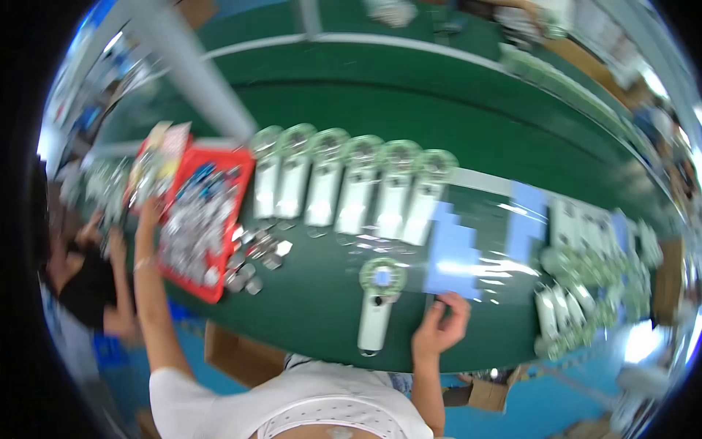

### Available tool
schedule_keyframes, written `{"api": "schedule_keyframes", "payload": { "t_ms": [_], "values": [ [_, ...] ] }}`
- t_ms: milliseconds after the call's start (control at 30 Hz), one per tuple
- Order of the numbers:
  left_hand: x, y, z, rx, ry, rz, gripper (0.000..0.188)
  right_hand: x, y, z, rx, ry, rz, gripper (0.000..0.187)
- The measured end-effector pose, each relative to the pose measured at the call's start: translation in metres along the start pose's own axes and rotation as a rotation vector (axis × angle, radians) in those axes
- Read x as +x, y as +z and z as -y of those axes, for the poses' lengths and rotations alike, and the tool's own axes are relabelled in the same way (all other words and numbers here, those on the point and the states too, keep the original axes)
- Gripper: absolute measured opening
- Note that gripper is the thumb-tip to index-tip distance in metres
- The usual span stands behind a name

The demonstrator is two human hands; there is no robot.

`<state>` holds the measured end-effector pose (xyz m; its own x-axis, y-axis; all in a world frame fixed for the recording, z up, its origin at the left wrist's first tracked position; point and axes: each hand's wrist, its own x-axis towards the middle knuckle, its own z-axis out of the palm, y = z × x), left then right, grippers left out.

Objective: The person assembles portable hand fans by hand on a production line, attaching plastic components, circular covers, and adhesive labels to each fan.

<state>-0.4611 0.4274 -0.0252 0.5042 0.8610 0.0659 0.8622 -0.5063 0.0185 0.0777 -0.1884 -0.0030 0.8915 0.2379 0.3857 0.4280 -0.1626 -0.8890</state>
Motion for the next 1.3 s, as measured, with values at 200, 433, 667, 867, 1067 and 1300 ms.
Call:
{"api": "schedule_keyframes", "payload": {
  "t_ms": [200,433,667,867,1067,1300],
  "values": [
    [0.038,0.035,-0.027,-0.172,0.122,-0.152,0.021,0.005,-0.005,-0.002,-0.009,-0.021,0.008,0.017],
    [0.023,-0.003,-0.032,-0.142,-0.086,-0.258,0.010,0.008,-0.005,0.000,0.044,-0.010,0.009,0.015],
    [-0.057,-0.085,-0.248,-0.696,-0.144,-0.550,0.021,0.018,-0.017,0.051,-0.143,-0.282,0.123,0.026],
    [-0.167,-0.134,-0.546,-1.356,0.365,0.733,0.046,0.036,0.001,0.118,0.031,-0.491,0.822,0.046],
    [-0.176,-0.109,-0.568,-1.636,0.190,0.997,0.059,0.035,-0.013,0.106,-0.071,-0.331,0.831,0.033],
    [-0.172,-0.104,-0.576,-1.535,0.218,1.006,0.058,0.036,-0.014,0.091,-0.143,-0.298,0.834,0.030]
  ]
}}
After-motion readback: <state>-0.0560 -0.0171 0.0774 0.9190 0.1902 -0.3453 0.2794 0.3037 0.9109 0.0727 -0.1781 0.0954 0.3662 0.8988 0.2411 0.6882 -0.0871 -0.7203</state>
